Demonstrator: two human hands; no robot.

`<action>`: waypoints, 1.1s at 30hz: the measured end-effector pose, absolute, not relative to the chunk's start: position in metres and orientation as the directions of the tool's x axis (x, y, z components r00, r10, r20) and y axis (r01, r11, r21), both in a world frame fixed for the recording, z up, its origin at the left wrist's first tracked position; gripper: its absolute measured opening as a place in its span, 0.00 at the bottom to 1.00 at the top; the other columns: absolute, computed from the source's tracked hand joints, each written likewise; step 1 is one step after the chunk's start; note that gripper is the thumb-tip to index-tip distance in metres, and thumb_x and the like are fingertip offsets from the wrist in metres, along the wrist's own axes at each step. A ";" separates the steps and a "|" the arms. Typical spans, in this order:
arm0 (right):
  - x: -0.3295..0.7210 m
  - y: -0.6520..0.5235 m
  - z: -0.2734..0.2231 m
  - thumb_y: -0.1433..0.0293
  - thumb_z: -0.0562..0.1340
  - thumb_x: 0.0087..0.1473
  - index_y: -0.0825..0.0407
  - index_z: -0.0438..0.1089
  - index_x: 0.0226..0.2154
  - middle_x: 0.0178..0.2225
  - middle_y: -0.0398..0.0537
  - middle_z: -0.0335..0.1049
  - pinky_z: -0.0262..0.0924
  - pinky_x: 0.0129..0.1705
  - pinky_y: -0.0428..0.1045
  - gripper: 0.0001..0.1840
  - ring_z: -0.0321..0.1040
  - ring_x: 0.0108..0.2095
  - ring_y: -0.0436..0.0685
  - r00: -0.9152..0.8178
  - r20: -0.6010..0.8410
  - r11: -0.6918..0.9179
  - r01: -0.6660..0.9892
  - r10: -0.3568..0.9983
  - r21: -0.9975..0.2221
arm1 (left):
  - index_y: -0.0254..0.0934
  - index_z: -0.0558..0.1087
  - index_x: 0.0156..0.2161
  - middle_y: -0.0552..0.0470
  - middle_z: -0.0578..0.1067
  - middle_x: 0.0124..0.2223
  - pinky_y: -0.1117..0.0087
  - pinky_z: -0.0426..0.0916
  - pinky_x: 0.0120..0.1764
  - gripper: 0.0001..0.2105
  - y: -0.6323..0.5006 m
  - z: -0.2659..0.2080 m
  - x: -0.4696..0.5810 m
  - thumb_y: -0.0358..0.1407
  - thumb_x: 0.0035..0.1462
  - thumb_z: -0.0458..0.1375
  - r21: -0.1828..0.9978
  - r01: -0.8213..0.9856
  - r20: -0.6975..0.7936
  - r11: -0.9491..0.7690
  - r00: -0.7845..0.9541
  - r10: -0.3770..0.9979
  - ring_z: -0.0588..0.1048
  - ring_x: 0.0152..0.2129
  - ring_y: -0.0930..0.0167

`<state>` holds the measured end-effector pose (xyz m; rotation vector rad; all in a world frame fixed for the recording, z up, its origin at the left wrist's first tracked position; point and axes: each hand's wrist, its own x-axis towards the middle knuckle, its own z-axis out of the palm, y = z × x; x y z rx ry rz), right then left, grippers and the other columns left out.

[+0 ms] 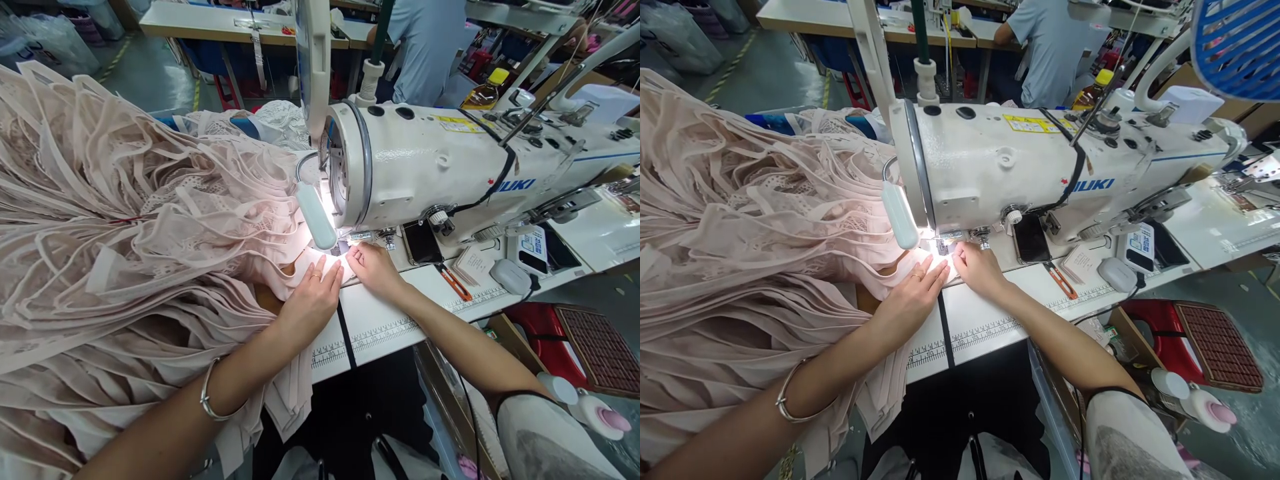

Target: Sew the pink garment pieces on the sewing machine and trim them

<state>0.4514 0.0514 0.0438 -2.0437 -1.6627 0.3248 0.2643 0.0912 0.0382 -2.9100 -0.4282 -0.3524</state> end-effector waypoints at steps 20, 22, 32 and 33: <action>0.452 0.039 0.046 0.75 0.50 0.67 0.57 0.75 0.43 0.42 0.57 0.75 0.63 0.51 0.57 0.17 0.69 0.45 0.62 -0.233 0.230 0.244 0.969 0.945 -0.020 | 0.30 0.75 0.40 0.44 0.77 0.36 0.62 0.70 0.39 0.14 0.106 0.044 0.271 0.24 0.66 0.46 -0.030 0.345 0.323 -0.938 0.892 0.317 0.75 0.35 0.64; 0.451 0.040 0.046 0.79 0.48 0.66 0.57 0.75 0.44 0.45 0.57 0.76 0.62 0.54 0.57 0.20 0.70 0.47 0.61 -0.243 0.204 0.249 0.969 0.948 -0.002 | 0.29 0.75 0.41 0.44 0.78 0.36 0.63 0.70 0.39 0.14 0.106 0.043 0.275 0.24 0.66 0.46 -0.015 0.298 0.326 -0.954 0.904 0.277 0.75 0.35 0.64; 0.474 0.045 0.042 0.80 0.49 0.61 0.50 0.68 0.60 0.61 0.49 0.68 0.67 0.53 0.55 0.28 0.69 0.56 0.59 -0.135 0.080 0.150 0.960 0.988 -0.235 | 0.20 0.70 0.55 0.33 0.77 0.53 0.56 0.67 0.58 0.22 0.103 0.028 0.285 0.20 0.63 0.41 -0.017 0.254 0.342 -0.967 0.910 0.233 0.74 0.54 0.60; 0.475 0.045 0.042 0.80 0.49 0.61 0.50 0.68 0.60 0.61 0.49 0.68 0.67 0.53 0.55 0.29 0.68 0.57 0.59 -0.134 0.079 0.150 0.955 0.988 -0.254 | 0.20 0.70 0.55 0.33 0.77 0.53 0.56 0.67 0.58 0.21 0.104 0.029 0.285 0.20 0.63 0.41 -0.011 0.254 0.339 -0.967 0.911 0.235 0.74 0.54 0.60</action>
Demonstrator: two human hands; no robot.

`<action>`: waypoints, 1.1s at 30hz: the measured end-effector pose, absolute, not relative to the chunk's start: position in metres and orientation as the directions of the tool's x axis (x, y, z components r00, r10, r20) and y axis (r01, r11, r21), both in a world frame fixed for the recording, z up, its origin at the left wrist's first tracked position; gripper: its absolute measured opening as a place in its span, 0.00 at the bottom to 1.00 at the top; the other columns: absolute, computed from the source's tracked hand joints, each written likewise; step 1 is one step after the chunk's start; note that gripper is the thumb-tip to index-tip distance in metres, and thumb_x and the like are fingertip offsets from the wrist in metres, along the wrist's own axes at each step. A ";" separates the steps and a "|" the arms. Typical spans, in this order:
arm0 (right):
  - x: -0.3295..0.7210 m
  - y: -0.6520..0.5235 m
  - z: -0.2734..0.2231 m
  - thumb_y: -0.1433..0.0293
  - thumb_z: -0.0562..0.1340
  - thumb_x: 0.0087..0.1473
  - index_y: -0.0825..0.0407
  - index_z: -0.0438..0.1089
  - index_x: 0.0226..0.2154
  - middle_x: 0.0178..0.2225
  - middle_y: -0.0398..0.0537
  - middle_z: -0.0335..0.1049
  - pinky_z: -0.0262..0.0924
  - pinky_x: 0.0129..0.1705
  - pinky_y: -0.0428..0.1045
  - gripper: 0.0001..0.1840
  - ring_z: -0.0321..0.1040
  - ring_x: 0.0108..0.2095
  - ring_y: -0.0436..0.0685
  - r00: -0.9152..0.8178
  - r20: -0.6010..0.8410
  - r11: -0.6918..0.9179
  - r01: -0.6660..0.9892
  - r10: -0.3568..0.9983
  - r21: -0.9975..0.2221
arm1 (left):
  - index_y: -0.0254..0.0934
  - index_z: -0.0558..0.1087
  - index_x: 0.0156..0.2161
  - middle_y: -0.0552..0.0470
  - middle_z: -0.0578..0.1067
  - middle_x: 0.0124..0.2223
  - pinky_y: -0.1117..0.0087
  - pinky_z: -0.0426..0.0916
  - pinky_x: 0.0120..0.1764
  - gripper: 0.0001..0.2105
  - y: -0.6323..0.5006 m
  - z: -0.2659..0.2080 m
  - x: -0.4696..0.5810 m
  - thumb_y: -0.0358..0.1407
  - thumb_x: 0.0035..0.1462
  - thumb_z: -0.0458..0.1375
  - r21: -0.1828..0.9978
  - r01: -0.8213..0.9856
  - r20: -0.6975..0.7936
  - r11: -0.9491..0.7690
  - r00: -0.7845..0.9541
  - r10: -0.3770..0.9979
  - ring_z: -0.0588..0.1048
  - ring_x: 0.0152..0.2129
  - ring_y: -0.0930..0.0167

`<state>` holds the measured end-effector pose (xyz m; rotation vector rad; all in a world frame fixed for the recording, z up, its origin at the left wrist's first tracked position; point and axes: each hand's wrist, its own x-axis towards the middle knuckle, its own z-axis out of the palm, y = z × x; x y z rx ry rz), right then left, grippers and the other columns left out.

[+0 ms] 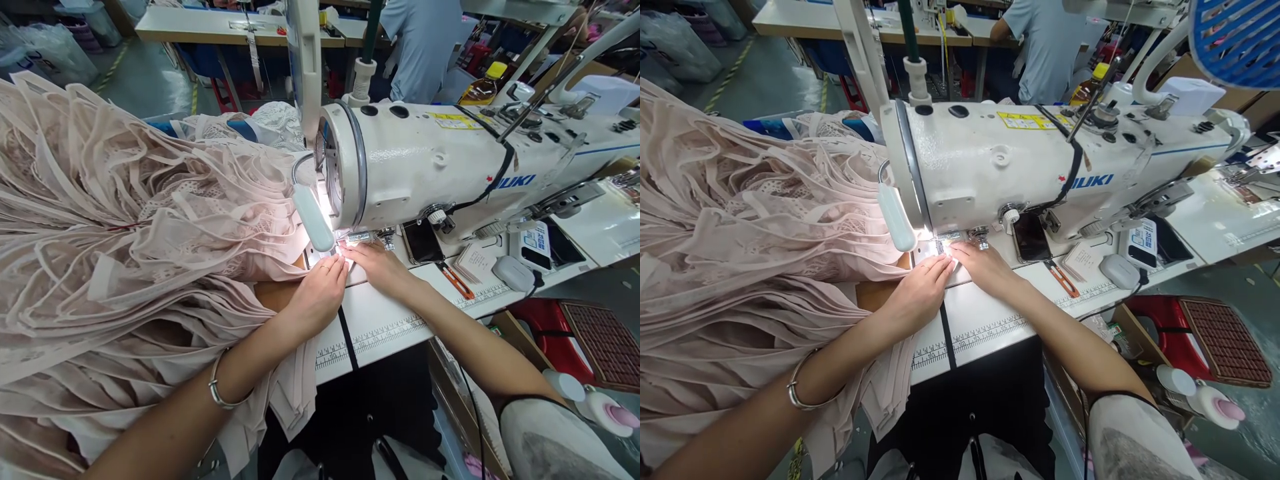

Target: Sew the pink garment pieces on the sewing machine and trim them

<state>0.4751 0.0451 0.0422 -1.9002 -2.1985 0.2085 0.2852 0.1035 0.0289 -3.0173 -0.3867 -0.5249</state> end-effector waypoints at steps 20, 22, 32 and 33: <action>0.464 0.050 0.051 0.77 0.46 0.64 0.49 0.68 0.59 0.56 0.52 0.72 0.66 0.48 0.54 0.27 0.70 0.53 0.60 -0.064 0.009 0.064 0.959 0.998 -0.277 | 0.19 0.71 0.54 0.31 0.77 0.52 0.55 0.70 0.55 0.18 0.112 0.022 0.283 0.23 0.66 0.44 -0.067 0.264 0.437 -0.962 0.875 0.210 0.75 0.51 0.58; 0.465 0.050 0.050 0.77 0.46 0.64 0.49 0.68 0.59 0.56 0.51 0.72 0.66 0.47 0.53 0.27 0.70 0.53 0.59 -0.066 0.021 0.069 0.957 0.998 -0.281 | 0.20 0.72 0.53 0.31 0.77 0.52 0.56 0.70 0.54 0.18 0.113 0.021 0.284 0.23 0.66 0.44 -0.061 0.271 0.443 -0.961 0.870 0.217 0.75 0.51 0.58; 0.463 0.049 0.057 0.78 0.47 0.64 0.46 0.66 0.61 0.59 0.49 0.70 0.62 0.53 0.56 0.28 0.69 0.55 0.60 -0.045 -0.027 0.034 0.948 0.999 -0.315 | 0.22 0.70 0.55 0.32 0.76 0.52 0.55 0.70 0.54 0.18 0.113 0.018 0.287 0.23 0.66 0.44 -0.010 0.313 0.426 -0.950 0.861 0.279 0.75 0.50 0.59; 0.463 0.049 0.058 0.77 0.47 0.65 0.46 0.66 0.62 0.59 0.49 0.69 0.61 0.55 0.56 0.28 0.68 0.55 0.61 -0.034 -0.049 0.016 0.944 0.998 -0.329 | 0.22 0.70 0.55 0.33 0.76 0.52 0.55 0.70 0.53 0.18 0.113 0.018 0.287 0.23 0.66 0.43 -0.004 0.322 0.421 -0.947 0.859 0.291 0.75 0.50 0.59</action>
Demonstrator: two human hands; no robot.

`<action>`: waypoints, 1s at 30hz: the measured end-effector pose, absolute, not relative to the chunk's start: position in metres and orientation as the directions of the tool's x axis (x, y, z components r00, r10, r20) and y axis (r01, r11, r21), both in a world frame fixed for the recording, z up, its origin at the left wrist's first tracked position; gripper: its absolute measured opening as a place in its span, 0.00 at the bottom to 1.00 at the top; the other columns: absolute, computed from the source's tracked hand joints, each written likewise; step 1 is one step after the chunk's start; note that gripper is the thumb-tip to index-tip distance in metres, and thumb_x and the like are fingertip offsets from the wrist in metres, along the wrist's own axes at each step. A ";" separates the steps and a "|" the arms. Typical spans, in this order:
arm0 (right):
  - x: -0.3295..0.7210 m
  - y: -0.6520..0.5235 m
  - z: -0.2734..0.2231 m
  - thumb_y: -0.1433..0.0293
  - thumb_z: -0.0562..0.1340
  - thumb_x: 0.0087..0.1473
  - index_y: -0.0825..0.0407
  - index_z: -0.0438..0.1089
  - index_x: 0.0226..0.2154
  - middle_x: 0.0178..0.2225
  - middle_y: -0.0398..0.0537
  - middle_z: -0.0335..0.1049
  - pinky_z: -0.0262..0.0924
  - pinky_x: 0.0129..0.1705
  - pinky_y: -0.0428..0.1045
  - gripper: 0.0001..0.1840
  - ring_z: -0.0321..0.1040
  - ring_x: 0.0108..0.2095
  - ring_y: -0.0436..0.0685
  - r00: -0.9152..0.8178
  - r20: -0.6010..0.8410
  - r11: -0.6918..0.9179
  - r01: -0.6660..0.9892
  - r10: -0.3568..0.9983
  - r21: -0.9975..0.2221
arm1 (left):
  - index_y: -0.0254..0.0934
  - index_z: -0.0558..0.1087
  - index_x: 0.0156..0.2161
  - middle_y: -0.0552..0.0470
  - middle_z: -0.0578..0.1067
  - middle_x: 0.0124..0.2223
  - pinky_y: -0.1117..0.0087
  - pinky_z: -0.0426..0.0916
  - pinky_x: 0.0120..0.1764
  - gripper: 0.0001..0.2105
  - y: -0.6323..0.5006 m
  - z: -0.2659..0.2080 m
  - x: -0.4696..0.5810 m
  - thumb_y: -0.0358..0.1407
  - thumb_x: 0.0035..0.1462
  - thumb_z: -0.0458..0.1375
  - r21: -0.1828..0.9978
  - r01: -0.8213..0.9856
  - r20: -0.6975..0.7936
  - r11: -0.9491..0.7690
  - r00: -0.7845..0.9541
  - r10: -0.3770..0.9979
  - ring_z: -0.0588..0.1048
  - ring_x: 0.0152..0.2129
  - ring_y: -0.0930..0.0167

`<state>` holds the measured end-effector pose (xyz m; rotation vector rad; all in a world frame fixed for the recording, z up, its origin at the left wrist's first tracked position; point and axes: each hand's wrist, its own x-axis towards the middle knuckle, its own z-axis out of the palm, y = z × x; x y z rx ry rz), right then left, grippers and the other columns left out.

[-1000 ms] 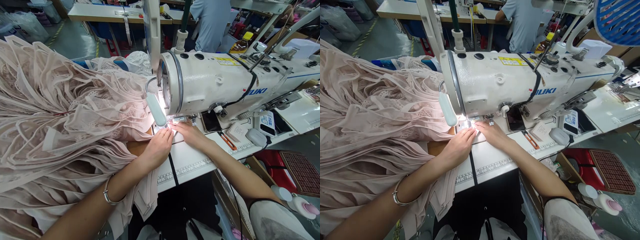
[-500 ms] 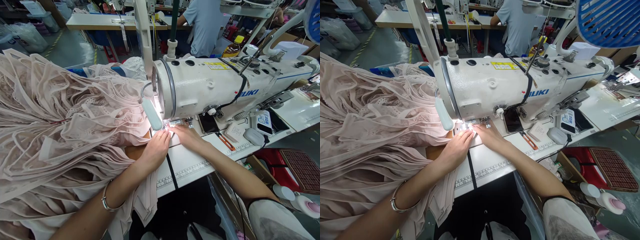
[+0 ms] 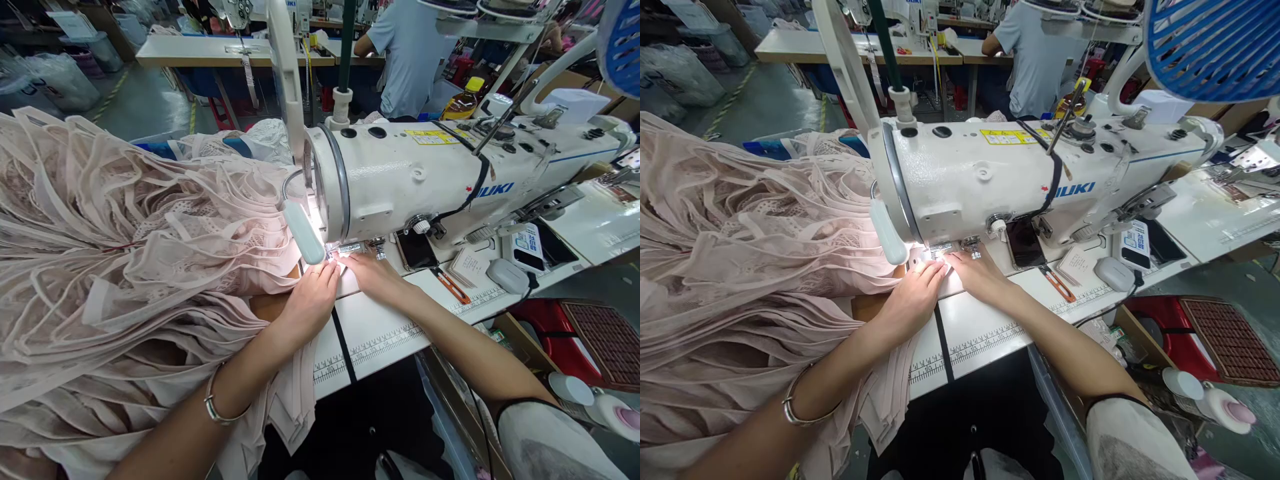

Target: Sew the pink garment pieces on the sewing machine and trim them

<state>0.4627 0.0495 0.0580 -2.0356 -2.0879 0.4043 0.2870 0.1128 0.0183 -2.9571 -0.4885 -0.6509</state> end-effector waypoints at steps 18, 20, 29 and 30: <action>0.463 0.045 0.047 0.79 0.53 0.58 0.50 0.75 0.47 0.46 0.52 0.75 0.62 0.44 0.52 0.21 0.69 0.44 0.60 -0.106 0.085 0.122 0.969 0.991 -0.215 | 0.35 0.73 0.39 0.44 0.76 0.38 0.63 0.65 0.43 0.12 0.142 0.041 0.268 0.23 0.63 0.47 0.000 0.306 0.321 -0.952 0.902 0.289 0.72 0.38 0.62; 0.465 0.043 0.045 0.80 0.53 0.57 0.48 0.76 0.47 0.47 0.50 0.74 0.61 0.40 0.50 0.23 0.68 0.43 0.59 -0.140 0.114 0.162 0.962 0.984 -0.219 | 0.35 0.74 0.42 0.44 0.76 0.41 0.62 0.65 0.44 0.12 0.146 0.042 0.266 0.24 0.63 0.49 0.050 0.286 0.353 -0.957 0.891 0.285 0.72 0.40 0.62; 0.467 0.041 0.035 0.81 0.53 0.57 0.48 0.77 0.45 0.44 0.45 0.78 0.61 0.36 0.50 0.23 0.71 0.43 0.58 -0.082 0.282 0.152 0.961 0.956 -0.233 | 0.37 0.73 0.49 0.46 0.73 0.40 0.65 0.64 0.40 0.12 0.141 0.037 0.271 0.29 0.68 0.49 0.149 0.361 0.284 -0.920 0.876 0.390 0.70 0.39 0.64; 0.468 0.041 0.034 0.81 0.53 0.57 0.48 0.77 0.45 0.45 0.45 0.78 0.62 0.36 0.49 0.23 0.72 0.43 0.57 -0.064 0.299 0.145 0.955 0.952 -0.258 | 0.39 0.72 0.51 0.47 0.73 0.41 0.65 0.65 0.41 0.12 0.141 0.035 0.271 0.31 0.68 0.50 0.193 0.380 0.278 -0.905 0.863 0.422 0.70 0.40 0.63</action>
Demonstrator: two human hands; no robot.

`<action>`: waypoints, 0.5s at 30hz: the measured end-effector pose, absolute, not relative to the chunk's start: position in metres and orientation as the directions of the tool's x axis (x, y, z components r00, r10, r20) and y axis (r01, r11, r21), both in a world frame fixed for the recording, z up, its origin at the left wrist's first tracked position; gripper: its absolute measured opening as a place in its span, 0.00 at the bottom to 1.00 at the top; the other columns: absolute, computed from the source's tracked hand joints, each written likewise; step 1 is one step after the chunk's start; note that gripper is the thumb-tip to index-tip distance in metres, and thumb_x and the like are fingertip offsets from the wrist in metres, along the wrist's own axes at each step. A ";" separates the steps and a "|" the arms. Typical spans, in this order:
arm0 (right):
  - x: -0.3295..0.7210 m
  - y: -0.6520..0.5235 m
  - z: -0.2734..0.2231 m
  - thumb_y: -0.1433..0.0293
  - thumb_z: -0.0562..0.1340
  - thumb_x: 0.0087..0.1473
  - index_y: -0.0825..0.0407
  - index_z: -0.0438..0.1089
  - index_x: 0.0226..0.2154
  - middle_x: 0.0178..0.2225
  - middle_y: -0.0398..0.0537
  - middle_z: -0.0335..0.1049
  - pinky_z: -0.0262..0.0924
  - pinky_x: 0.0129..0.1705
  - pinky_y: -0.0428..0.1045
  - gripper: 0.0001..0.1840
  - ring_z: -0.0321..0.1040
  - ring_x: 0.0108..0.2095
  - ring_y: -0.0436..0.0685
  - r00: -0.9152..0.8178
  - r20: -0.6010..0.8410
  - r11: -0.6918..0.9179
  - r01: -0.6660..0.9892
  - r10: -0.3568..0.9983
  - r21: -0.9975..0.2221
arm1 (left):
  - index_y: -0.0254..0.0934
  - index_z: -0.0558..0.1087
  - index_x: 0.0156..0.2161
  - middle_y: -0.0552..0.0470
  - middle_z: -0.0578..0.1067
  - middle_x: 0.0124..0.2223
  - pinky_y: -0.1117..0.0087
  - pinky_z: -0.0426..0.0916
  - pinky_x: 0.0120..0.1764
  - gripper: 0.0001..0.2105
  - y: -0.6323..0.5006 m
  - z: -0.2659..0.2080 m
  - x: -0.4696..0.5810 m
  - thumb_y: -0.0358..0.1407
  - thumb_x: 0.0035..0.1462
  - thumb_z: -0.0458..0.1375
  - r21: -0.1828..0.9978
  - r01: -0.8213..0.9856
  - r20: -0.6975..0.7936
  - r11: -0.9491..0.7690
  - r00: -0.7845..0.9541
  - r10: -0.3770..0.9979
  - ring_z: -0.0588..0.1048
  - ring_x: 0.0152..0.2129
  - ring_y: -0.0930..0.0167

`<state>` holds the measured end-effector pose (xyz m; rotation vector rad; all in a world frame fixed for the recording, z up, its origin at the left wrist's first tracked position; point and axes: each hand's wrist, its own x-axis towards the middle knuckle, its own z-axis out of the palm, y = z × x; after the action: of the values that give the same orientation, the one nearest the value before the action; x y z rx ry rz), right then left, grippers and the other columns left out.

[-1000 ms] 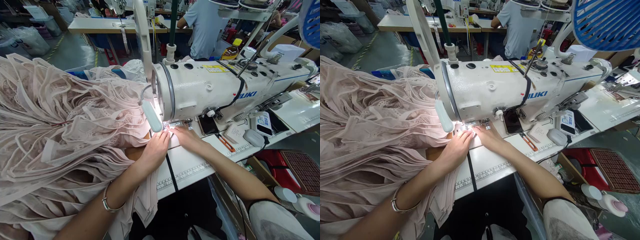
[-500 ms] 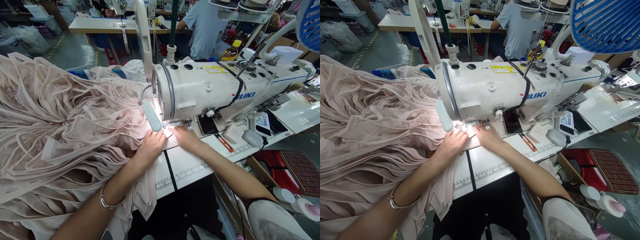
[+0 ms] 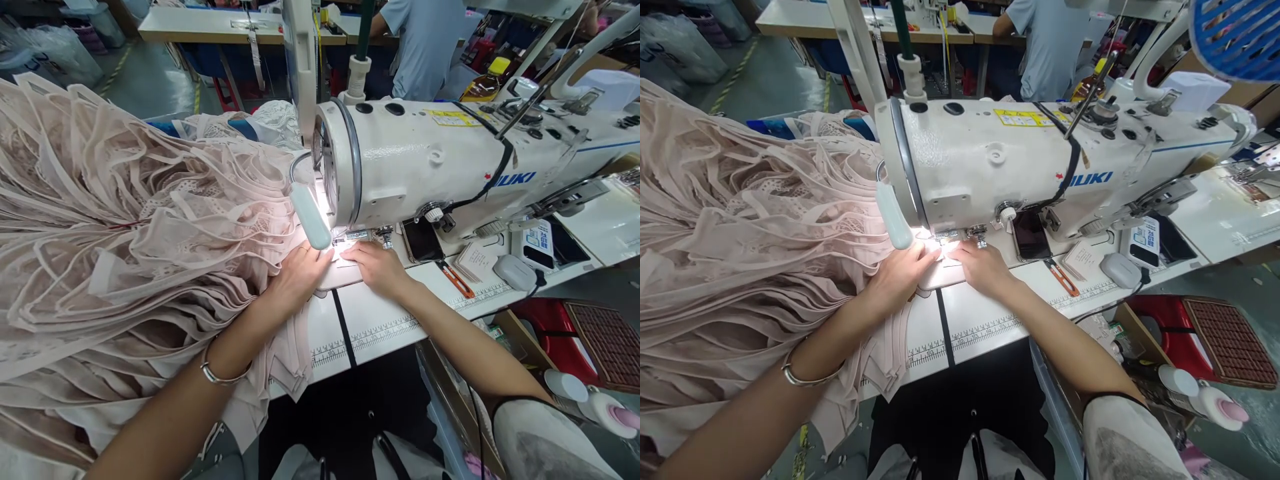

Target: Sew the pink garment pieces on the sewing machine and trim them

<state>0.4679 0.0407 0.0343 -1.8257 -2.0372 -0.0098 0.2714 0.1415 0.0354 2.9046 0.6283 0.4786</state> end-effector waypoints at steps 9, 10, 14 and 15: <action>0.471 0.038 0.037 0.80 0.52 0.59 0.47 0.76 0.40 0.42 0.42 0.79 0.64 0.38 0.47 0.20 0.74 0.43 0.54 -0.039 0.362 0.186 0.905 0.932 -0.382 | 0.40 0.77 0.47 0.49 0.76 0.39 0.68 0.64 0.37 0.15 0.148 0.027 0.266 0.31 0.70 0.47 0.215 0.142 0.385 -0.966 0.897 0.218 0.71 0.37 0.68; 0.471 0.038 0.036 0.80 0.52 0.59 0.48 0.76 0.39 0.41 0.42 0.79 0.64 0.38 0.47 0.19 0.74 0.42 0.53 -0.053 0.373 0.206 0.901 0.926 -0.383 | 0.39 0.77 0.46 0.50 0.75 0.37 0.68 0.64 0.36 0.15 0.148 0.028 0.267 0.30 0.70 0.47 0.175 0.144 0.388 -0.974 0.899 0.203 0.71 0.35 0.69; 0.470 0.039 0.035 0.80 0.53 0.58 0.48 0.76 0.37 0.39 0.43 0.79 0.65 0.39 0.46 0.18 0.73 0.41 0.53 -0.069 0.399 0.233 0.895 0.914 -0.379 | 0.36 0.76 0.43 0.51 0.73 0.31 0.67 0.63 0.34 0.14 0.143 0.029 0.271 0.26 0.68 0.47 0.071 0.174 0.393 -0.982 0.900 0.188 0.69 0.31 0.69; 0.470 0.039 0.034 0.80 0.53 0.58 0.48 0.76 0.37 0.39 0.43 0.79 0.65 0.40 0.47 0.18 0.73 0.41 0.53 -0.068 0.400 0.233 0.895 0.914 -0.380 | 0.35 0.76 0.42 0.50 0.72 0.31 0.67 0.63 0.34 0.14 0.142 0.030 0.272 0.26 0.68 0.47 0.069 0.175 0.396 -0.982 0.899 0.188 0.69 0.31 0.69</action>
<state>0.4703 0.0391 0.0344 -1.6535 -1.9515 0.0430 0.2717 0.1421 0.0300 3.0301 0.2893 0.6371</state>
